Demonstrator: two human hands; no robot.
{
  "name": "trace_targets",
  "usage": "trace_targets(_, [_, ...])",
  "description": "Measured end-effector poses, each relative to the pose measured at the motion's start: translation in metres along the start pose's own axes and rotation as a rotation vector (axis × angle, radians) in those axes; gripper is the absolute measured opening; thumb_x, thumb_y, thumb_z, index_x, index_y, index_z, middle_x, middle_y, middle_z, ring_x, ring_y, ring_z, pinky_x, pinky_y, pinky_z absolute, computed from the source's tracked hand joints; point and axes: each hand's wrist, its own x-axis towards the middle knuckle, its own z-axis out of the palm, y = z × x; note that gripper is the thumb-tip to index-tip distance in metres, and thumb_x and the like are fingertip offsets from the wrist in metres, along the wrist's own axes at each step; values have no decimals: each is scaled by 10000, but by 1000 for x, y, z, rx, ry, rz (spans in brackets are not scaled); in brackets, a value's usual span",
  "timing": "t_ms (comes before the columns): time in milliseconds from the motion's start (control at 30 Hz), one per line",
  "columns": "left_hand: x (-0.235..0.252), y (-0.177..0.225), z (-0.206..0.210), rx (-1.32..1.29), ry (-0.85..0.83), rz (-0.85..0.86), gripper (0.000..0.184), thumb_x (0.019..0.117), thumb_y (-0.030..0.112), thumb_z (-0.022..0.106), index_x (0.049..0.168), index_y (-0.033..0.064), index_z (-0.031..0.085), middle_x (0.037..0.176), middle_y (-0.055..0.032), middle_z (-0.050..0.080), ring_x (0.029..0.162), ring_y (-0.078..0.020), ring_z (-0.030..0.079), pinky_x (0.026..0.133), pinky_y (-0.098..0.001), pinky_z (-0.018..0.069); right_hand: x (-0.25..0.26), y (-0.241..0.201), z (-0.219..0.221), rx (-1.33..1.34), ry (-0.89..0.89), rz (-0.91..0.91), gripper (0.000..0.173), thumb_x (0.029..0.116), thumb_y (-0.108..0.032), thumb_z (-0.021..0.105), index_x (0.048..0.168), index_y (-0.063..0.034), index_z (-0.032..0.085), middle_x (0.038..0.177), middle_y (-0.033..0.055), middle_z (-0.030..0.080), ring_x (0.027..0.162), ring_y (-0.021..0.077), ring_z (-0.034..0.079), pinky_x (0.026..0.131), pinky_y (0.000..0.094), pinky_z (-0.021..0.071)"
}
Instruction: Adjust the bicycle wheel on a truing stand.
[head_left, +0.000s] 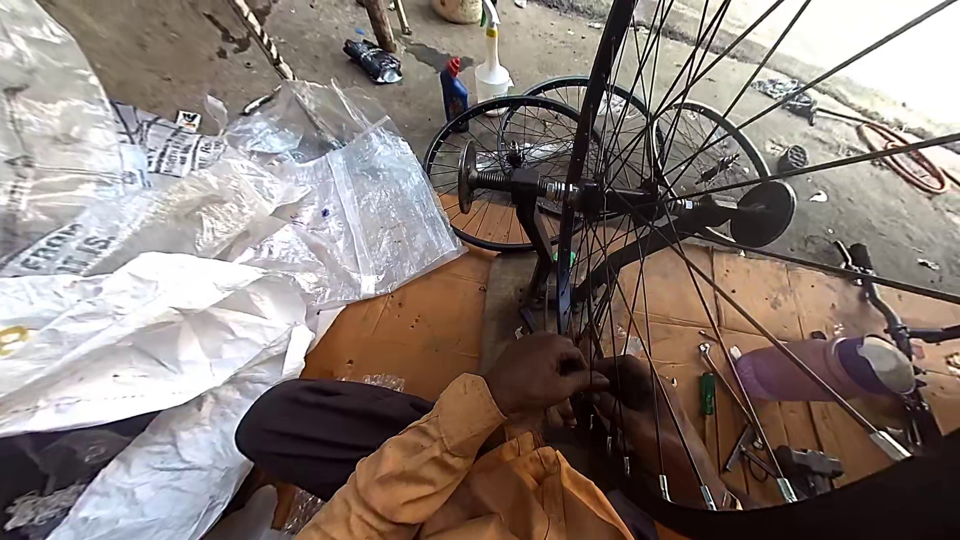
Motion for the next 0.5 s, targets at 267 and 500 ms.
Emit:
trace_targets(267, [-13,29,10,219,164,-77,369,963,470,658,797,148,728,788,22,642,751,-133,635,673,-396,534,2,-8,1,-105,19,5,212,890,-64,688,1097,-104,706,912,46,724,785,135,685,717,281,583])
trace_targets(500, [-16,14,4,-51,185,26,189,964,378,706,961,207,786,871,96,692,742,-27,632,685,-284,562,-2,-14,1,-68,24,-19,181,875,-44,729,1051,-74,700,899,72,721,775,172,684,695,303,587])
